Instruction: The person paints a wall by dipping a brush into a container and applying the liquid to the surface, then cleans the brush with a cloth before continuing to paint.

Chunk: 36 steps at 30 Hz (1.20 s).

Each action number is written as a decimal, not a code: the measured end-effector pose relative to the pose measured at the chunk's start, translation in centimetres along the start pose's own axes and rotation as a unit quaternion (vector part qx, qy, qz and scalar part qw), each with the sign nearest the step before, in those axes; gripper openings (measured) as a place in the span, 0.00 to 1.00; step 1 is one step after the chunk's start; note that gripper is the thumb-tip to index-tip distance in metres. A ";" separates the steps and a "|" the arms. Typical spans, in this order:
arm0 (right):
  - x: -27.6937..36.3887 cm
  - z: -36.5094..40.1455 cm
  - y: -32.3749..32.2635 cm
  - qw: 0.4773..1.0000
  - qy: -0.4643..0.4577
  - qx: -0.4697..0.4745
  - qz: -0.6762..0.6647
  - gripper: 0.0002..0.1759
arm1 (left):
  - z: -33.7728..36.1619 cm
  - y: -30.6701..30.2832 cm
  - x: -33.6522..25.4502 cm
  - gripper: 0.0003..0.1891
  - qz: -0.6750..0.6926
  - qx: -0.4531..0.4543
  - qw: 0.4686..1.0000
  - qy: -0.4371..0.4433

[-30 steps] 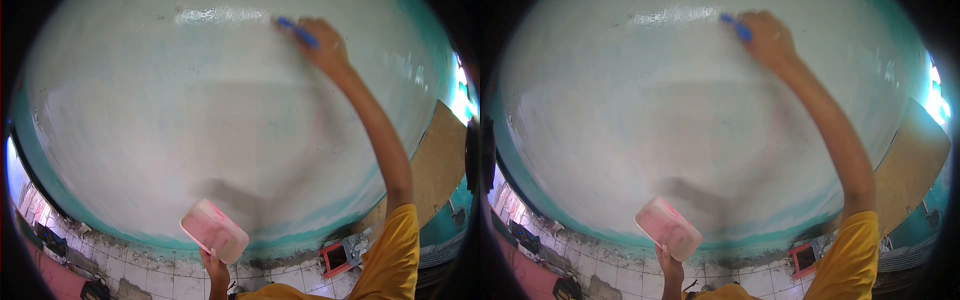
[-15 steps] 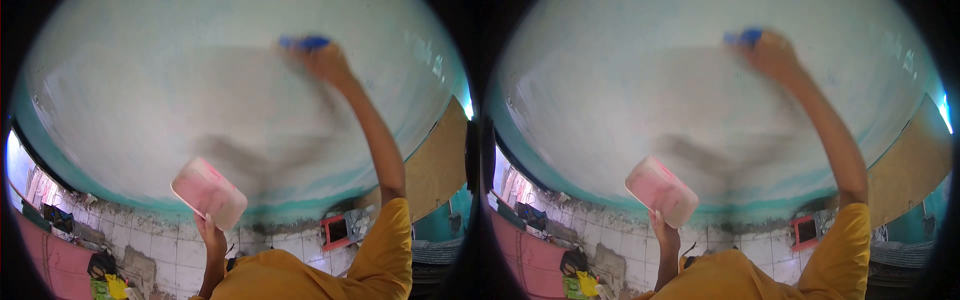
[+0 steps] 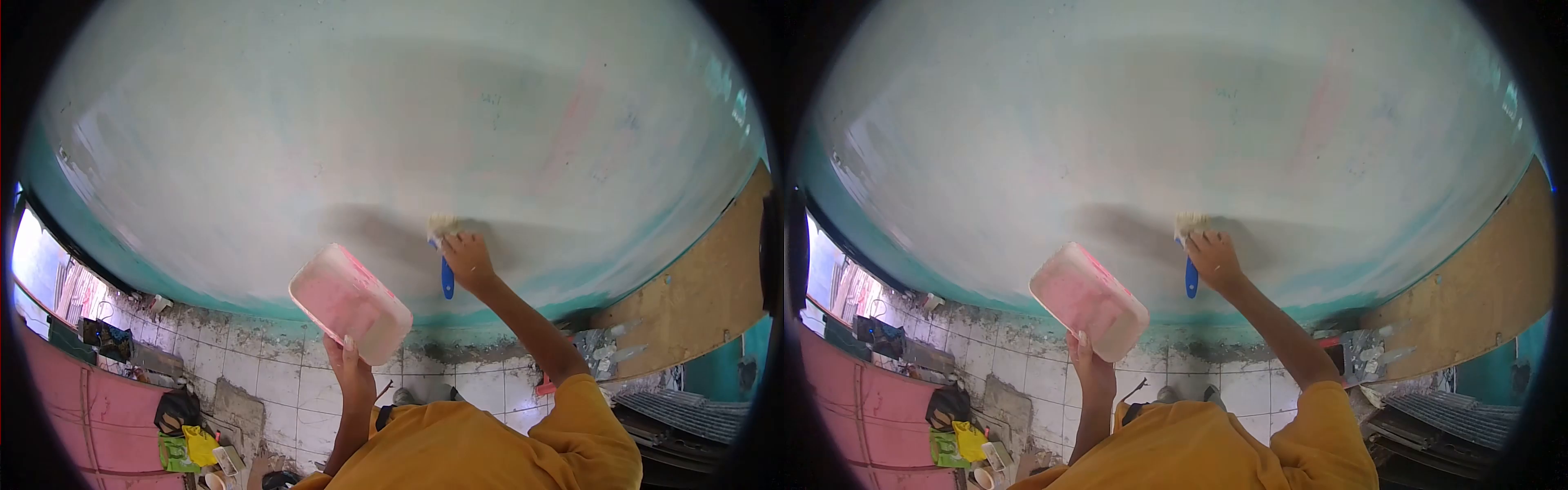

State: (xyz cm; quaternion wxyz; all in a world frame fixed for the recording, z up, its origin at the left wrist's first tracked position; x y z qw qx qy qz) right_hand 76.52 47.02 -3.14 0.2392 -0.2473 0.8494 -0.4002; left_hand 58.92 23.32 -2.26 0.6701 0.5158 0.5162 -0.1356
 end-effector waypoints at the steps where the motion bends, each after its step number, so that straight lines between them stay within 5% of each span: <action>1: 0.4 0.4 0.2 0.999 -0.022 0.004 -0.050 0.16 | -0.1 0.1 -0.1 0.33 0.004 0.001 1.000 -0.007; 4: -1.6 -1.7 -2.1 0.988 -0.091 -0.065 -0.102 0.15 | -0.3 0.0 -0.1 0.33 0.000 0.003 1.000 0.002; 7: -5.6 -8.5 -11.1 0.974 -0.061 -0.154 -0.154 0.17 | -0.4 -0.2 0.0 0.33 0.008 0.004 1.000 -0.009; 13: -7.8 -14.5 -22.6 0.938 -0.013 -0.342 -0.043 0.13 | -0.2 -0.1 -0.1 0.34 0.017 0.000 1.000 -0.019; 20: -2.6 -5.6 -3.6 0.982 0.026 -0.184 0.011 0.19 | -0.1 -1.0 0.0 0.34 -0.008 -0.012 1.000 -0.009; 22: 0.2 -1.1 2.9 0.996 0.043 -0.062 -0.048 0.19 | -0.1 -1.3 0.0 0.34 -0.017 -0.005 1.000 -0.005; 28: 4.1 4.2 7.1 0.977 0.034 -0.019 -0.210 0.17 | -0.4 -1.0 -0.4 0.34 -0.022 -0.011 1.000 -0.003; 31: 4.1 3.6 2.9 0.929 0.112 -0.057 -0.348 0.15 | -0.5 0.0 -1.0 0.35 -0.019 -0.005 1.000 0.000; 33: 3.4 3.8 0.0 0.860 0.163 -0.195 -0.442 0.13 | -1.0 0.5 -0.9 0.35 -0.026 0.017 0.999 0.021; 34: 3.5 3.8 -1.6 0.860 0.164 -0.191 -0.444 0.13 | -1.3 0.8 -0.8 0.35 -0.033 0.036 0.998 0.042; 36: 2.8 5.0 -3.1 0.655 0.322 -0.165 -0.663 0.15 | -2.0 0.8 0.1 0.37 -0.077 0.048 0.994 0.064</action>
Point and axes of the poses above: each hand's wrist, its own z-axis away from the middle knuckle, its own y-axis out of the palm, x = y × z, the point moved 5 cm from there along -z, towards the middle knuckle, and after that the axes turned 1 degree about y, right-handed, at the moved point
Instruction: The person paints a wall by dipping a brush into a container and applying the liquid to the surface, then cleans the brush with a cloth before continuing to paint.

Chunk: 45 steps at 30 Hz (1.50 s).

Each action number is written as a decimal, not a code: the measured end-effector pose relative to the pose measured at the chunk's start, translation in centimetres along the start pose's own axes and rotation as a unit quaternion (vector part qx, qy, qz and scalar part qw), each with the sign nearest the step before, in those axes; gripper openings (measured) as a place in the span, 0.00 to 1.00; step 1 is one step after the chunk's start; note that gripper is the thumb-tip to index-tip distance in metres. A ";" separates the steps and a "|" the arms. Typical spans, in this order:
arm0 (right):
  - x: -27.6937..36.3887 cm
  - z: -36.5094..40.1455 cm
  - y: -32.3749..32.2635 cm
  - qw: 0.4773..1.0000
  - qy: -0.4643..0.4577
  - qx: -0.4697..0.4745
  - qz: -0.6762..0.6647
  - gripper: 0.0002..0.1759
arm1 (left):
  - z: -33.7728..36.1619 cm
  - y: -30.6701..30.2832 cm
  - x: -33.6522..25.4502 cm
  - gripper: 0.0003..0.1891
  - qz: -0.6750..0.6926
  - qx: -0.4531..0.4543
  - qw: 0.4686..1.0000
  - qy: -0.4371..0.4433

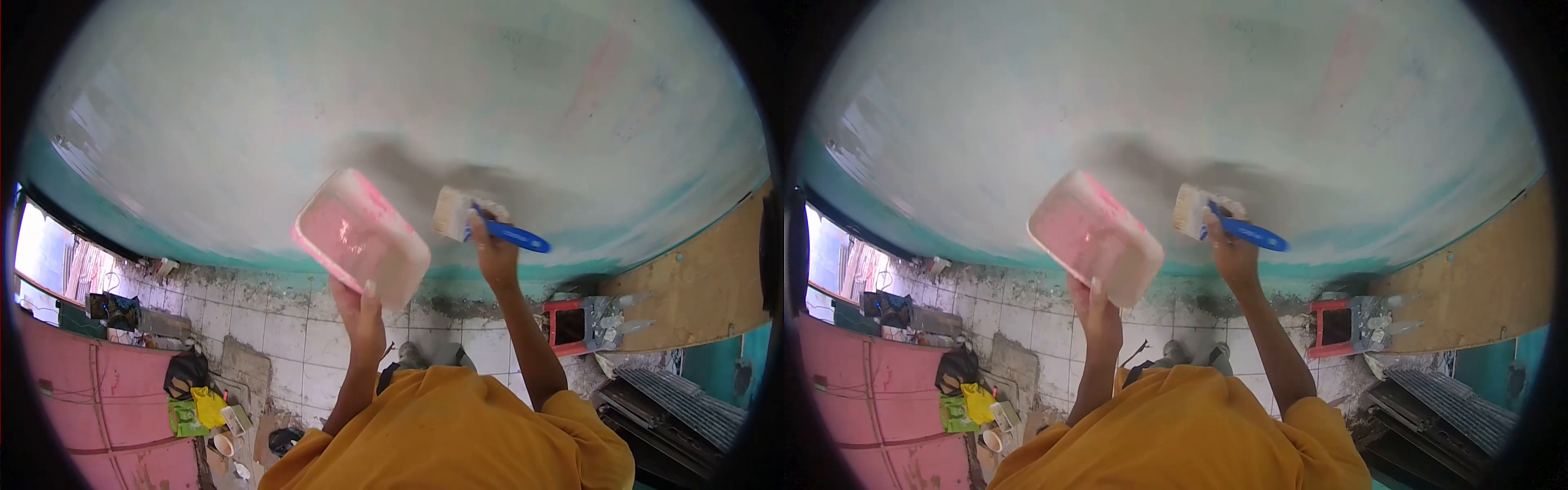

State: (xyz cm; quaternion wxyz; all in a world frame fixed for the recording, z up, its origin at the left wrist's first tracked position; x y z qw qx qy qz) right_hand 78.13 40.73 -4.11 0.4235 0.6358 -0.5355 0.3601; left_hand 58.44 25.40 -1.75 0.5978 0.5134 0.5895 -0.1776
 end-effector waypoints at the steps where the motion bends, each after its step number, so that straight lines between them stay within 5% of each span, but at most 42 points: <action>1: 1.5 0.7 -0.3 1.000 0.008 0.003 0.000 0.15 | -0.4 0.3 0.3 0.39 -0.042 0.019 0.999 0.025; 3: 4.5 2.1 -2.1 0.997 0.018 -0.081 -0.006 0.15 | -1.0 1.2 0.9 0.42 -0.035 0.017 0.999 0.024; 7: 7.4 5.0 -3.2 0.994 -0.007 -0.063 0.092 0.17 | -1.0 3.5 1.4 0.45 -0.048 0.038 0.996 0.060; 9: 9.0 5.3 -2.1 0.982 -0.166 0.027 0.082 0.16 | -0.7 4.9 1.6 0.47 -0.040 0.082 0.993 0.076; 10: 8.3 5.6 -2.3 0.995 -0.076 0.023 0.058 0.14 | -0.4 5.6 1.7 0.47 -0.039 0.084 0.993 0.071; 16: 9.1 5.2 -4.7 0.993 0.012 -0.008 0.118 0.10 | 1.4 9.7 3.0 0.52 -0.034 0.115 0.992 0.042; 26: 12.0 4.7 -16.5 0.978 -0.017 -0.025 0.208 0.07 | 5.5 17.7 6.4 0.49 -0.040 0.118 0.990 0.063; 31: 13.4 3.7 -24.1 0.986 -0.015 -0.075 0.147 0.06 | 7.8 22.1 10.9 0.42 0.012 0.060 0.997 0.054; 33: 13.5 2.8 -27.4 0.921 -0.125 -0.056 0.365 0.07 | 8.7 24.8 10.1 0.40 0.110 0.039 0.992 0.040; 34: 13.8 2.2 -28.2 0.920 -0.147 -0.061 0.359 0.07 | 8.9 25.6 9.9 0.40 0.118 0.047 0.990 0.061; 36: 12.0 0.7 -31.3 0.987 0.064 -0.142 0.028 0.06 | 9.8 26.3 10.7 0.38 0.177 0.017 0.984 0.013; 39: 14.1 -4.3 -33.3 0.990 0.047 -0.130 -0.013 0.06 | 10.5 27.6 9.7 0.38 0.187 0.016 0.982 0.009; 44: 25.6 -14.9 -32.0 0.988 -0.142 0.008 0.053 0.11 | 10.8 27.7 9.3 0.39 0.196 0.017 0.980 0.033; 45: 29.3 -16.8 -30.9 0.937 -0.276 0.037 0.213 0.11 | 10.5 27.6 9.2 0.39 0.194 0.015 0.980 0.033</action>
Point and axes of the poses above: each hand's wrist, its own z-axis away from the middle knuckle, its own y-axis out of the palm, x = y × z, the point moved 5 cm from there along -z, towards the middle knuckle, and after that the axes turned 1 degree about y, right-handed, at the moved point
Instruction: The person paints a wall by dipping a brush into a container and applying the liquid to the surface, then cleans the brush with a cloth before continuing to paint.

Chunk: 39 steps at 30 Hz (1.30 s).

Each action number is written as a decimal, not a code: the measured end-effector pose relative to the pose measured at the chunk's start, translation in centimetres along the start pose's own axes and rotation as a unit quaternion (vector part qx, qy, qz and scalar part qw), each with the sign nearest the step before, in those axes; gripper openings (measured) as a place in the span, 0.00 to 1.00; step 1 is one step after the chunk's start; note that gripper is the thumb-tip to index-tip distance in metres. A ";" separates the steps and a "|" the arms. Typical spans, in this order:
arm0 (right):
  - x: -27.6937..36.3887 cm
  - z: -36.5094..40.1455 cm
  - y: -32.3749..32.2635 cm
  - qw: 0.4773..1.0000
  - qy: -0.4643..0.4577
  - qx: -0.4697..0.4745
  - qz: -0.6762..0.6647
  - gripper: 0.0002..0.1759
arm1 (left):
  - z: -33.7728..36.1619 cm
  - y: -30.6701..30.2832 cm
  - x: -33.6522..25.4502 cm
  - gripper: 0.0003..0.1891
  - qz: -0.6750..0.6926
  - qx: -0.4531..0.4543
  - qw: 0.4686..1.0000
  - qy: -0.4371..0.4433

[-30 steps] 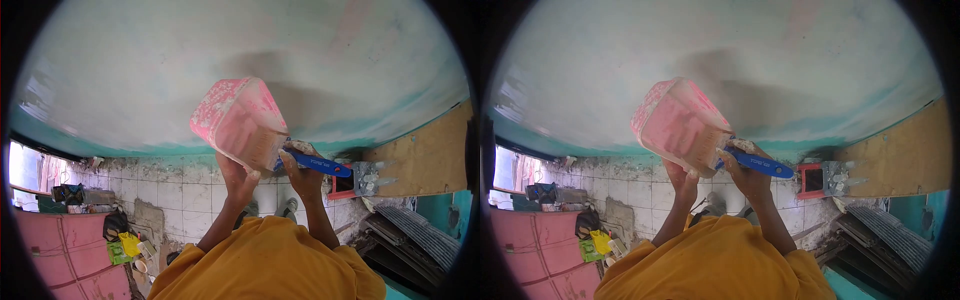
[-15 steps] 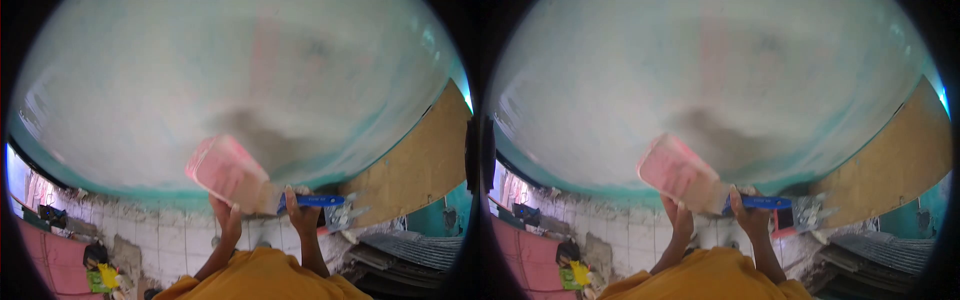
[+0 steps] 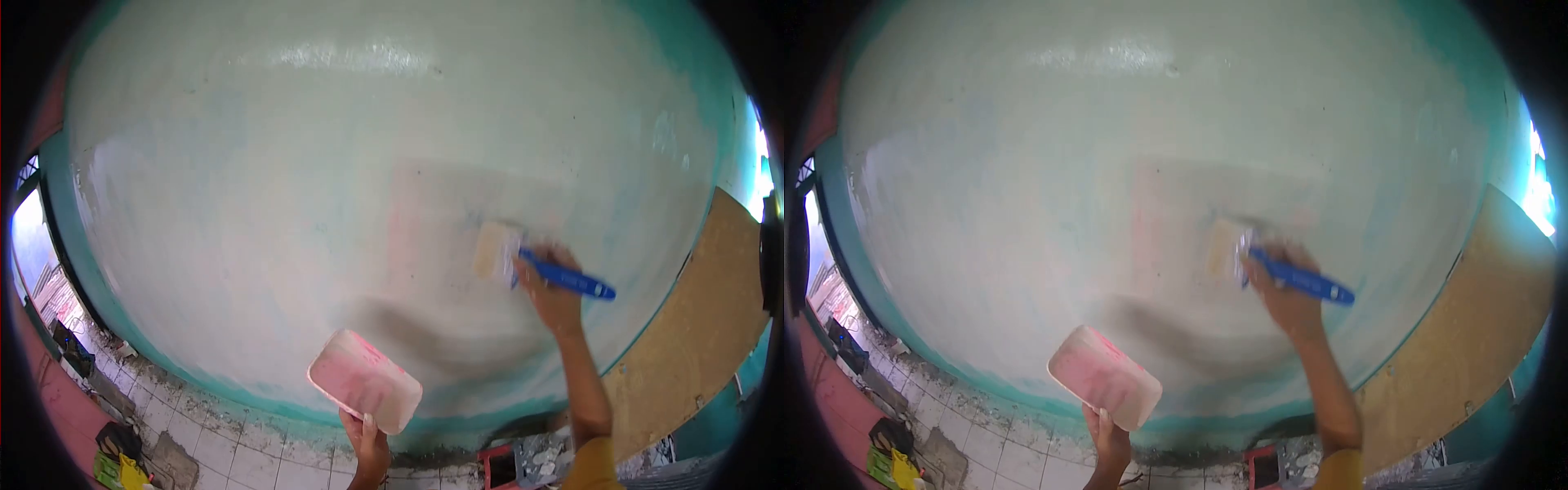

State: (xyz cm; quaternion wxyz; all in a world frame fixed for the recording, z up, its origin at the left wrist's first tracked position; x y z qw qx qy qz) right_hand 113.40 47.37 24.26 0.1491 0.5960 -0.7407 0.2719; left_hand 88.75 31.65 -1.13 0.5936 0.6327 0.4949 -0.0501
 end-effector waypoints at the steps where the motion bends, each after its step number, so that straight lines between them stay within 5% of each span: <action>1: 0.3 -3.3 -0.2 0.979 -0.131 -0.009 0.154 0.10 | -0.4 0.2 -0.5 0.39 0.000 0.007 1.000 0.013; 2: 3.8 -6.4 0.0 0.985 -0.148 -0.041 0.082 0.14 | -0.8 0.2 -0.9 0.39 0.003 0.012 1.000 0.021; 3: 5.6 -9.6 0.1 0.976 -0.140 -0.049 0.159 0.15 | -1.1 0.1 -1.2 0.38 -0.026 0.007 0.999 0.031; 5: 11.5 -14.6 1.0 0.914 -0.323 -0.091 0.229 0.14 | -1.4 0.2 -1.7 0.38 -0.048 0.006 0.998 0.045; 11: 15.8 -27.1 3.8 0.785 -0.477 -0.170 0.358 0.12 | -4.9 -1.6 -2.3 0.39 -0.019 -0.002 0.994 0.111; 13: 15.0 -28.0 5.5 0.786 -0.389 -0.121 0.465 0.09 | -5.4 -1.7 -3.8 0.40 -0.059 -0.018 0.995 0.077; 18: 10.3 -20.1 7.4 0.806 -0.386 0.017 0.448 0.09 | -6.4 -4.2 -5.4 0.37 -0.115 -0.059 0.991 0.042; 20: 9.5 -18.6 7.6 0.869 -0.229 0.121 0.421 0.13 | -6.9 -5.0 -5.7 0.36 -0.105 -0.040 0.992 0.048; 26: 13.8 -31.0 3.5 0.849 -0.194 0.049 0.490 0.23 | -7.6 -4.7 -6.7 0.35 -0.104 -0.024 0.993 0.047; 28: 17.1 -34.9 2.0 0.831 -0.318 -0.069 0.451 0.24 | -7.9 -4.4 -6.8 0.35 -0.104 -0.028 0.993 0.046; 33: 18.3 -38.3 0.9 0.847 -0.282 -0.192 0.408 0.25 | -7.9 -4.8 -6.4 0.39 -0.110 -0.044 0.991 0.055; 35: 16.6 -33.0 3.2 0.818 -0.338 -0.172 0.433 0.22 | -7.9 -4.9 -6.8 0.39 -0.105 -0.041 0.992 0.060; 37: 12.6 -28.8 5.7 0.784 -0.371 -0.044 0.495 0.14 | -7.9 -5.2 -6.9 0.39 -0.102 -0.036 0.992 0.063; 39: 11.5 -22.9 7.6 0.831 -0.314 0.087 0.452 0.13 | -7.8 -5.7 -6.7 0.38 -0.111 -0.034 0.992 0.049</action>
Point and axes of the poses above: each hand's wrist, its own z-axis away from the middle knuckle, its own y-axis out of the palm, x = y × z, the point moved 5 cm from there along -z, towards the middle knuckle, and after that the axes turned 1 degree about y, right-handed, at the moved point
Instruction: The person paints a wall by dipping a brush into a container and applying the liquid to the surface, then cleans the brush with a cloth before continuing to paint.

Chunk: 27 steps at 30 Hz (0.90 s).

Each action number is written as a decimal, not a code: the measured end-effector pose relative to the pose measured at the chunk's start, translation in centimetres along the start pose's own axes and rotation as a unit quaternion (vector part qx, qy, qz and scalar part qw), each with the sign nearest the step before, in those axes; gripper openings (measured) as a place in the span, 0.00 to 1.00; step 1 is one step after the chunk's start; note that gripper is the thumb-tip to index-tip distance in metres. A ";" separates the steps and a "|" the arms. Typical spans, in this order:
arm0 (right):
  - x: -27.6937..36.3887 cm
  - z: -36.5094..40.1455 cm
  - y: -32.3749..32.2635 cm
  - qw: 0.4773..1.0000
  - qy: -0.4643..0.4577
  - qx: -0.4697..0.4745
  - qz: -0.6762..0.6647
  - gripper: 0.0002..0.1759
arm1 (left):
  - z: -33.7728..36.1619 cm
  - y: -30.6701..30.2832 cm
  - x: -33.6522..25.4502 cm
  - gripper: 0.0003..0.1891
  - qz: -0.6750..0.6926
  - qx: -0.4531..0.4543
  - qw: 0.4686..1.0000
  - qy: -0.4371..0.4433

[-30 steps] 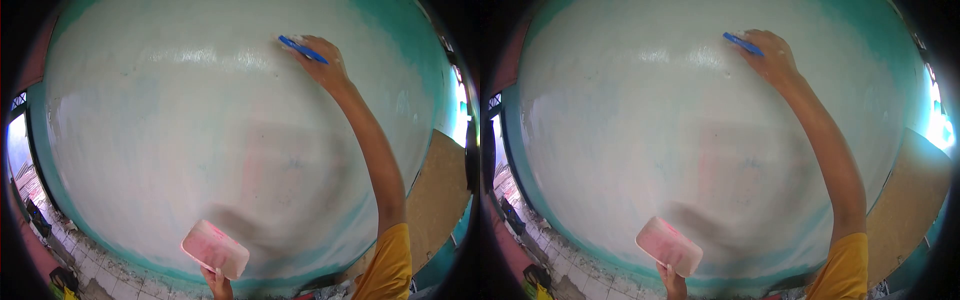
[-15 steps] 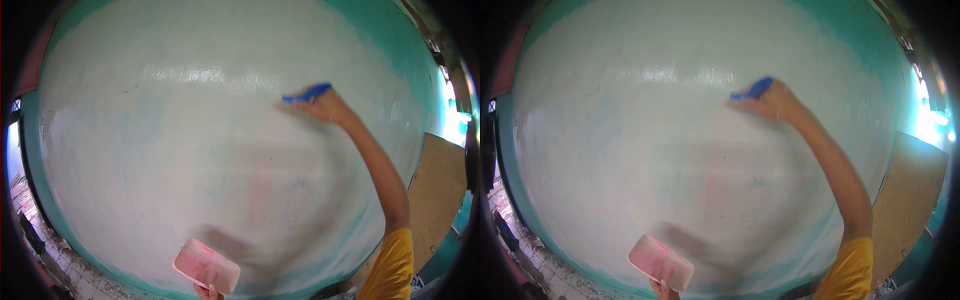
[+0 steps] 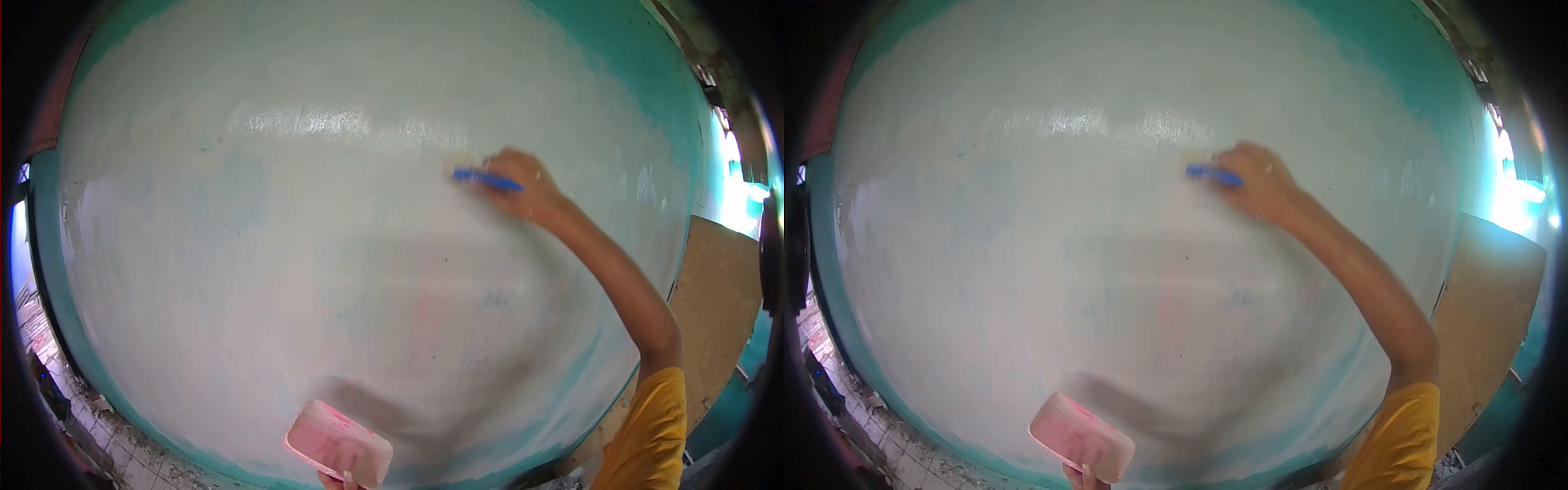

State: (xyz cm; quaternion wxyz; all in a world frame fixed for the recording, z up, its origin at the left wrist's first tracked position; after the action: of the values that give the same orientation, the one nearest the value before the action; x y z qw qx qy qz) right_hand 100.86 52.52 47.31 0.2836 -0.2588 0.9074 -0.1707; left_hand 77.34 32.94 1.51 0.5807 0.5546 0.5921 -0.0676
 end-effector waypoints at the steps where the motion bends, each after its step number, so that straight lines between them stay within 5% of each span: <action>1: 0.5 0.9 0.2 1.000 -0.002 -0.001 0.002 0.13 | 0.0 -0.1 0.2 0.38 0.003 0.000 1.000 0.001; 4: 0.6 0.3 0.0 0.994 0.022 0.094 -0.042 0.18 | 0.1 -0.3 0.0 0.37 -0.021 0.006 1.000 -0.008; 7: -5.3 -5.6 -1.5 0.991 0.106 0.080 -0.016 0.24 | 0.2 -0.6 0.3 0.34 -0.012 -0.001 1.000 0.001; 10: -8.0 -11.6 -4.6 0.989 0.087 -0.118 0.031 0.27 | 0.5 -0.9 1.1 0.33 -0.013 -0.027 0.999 -0.011; 16: -7.7 -15.1 -7.8 0.958 0.081 -0.250 0.116 0.28 | 1.2 -1.0 1.5 0.31 0.002 -0.016 1.000 -0.002; 18: -3.4 -11.5 -6.4 0.975 0.059 -0.192 0.092 0.26 | 1.3 -1.1 0.9 0.31 -0.002 -0.034 0.999 0.001; 19: -2.6 -9.7 -3.5 0.975 0.030 -0.193 0.106 0.17 | 1.3 -1.4 0.9 0.31 0.000 -0.035 0.999 0.002; 21: 1.8 -5.2 0.2 0.988 -0.045 -0.045 0.138 0.11 | 1.2 -1.8 0.8 0.32 0.004 -0.012 1.000 0.003; 27: 4.3 -2.7 1.0 0.998 -0.020 0.050 -0.010 0.17 | 1.7 -2.8 0.9 0.33 0.024 -0.058 0.998 -0.024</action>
State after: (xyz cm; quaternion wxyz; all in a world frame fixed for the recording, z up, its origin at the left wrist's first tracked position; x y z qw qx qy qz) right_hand 95.78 51.30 47.15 0.3126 -0.2566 0.8892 -0.2138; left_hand 76.61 31.16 -1.30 0.6275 0.5324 0.5672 -0.0328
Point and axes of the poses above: each hand's wrist, its own z-axis away from the middle knuckle, its own y-axis out of the palm, x = y × z, the point moved 5 cm from there along -z, towards the middle knuckle, and after that the axes turned 1 degree about y, right-handed, at the moved point
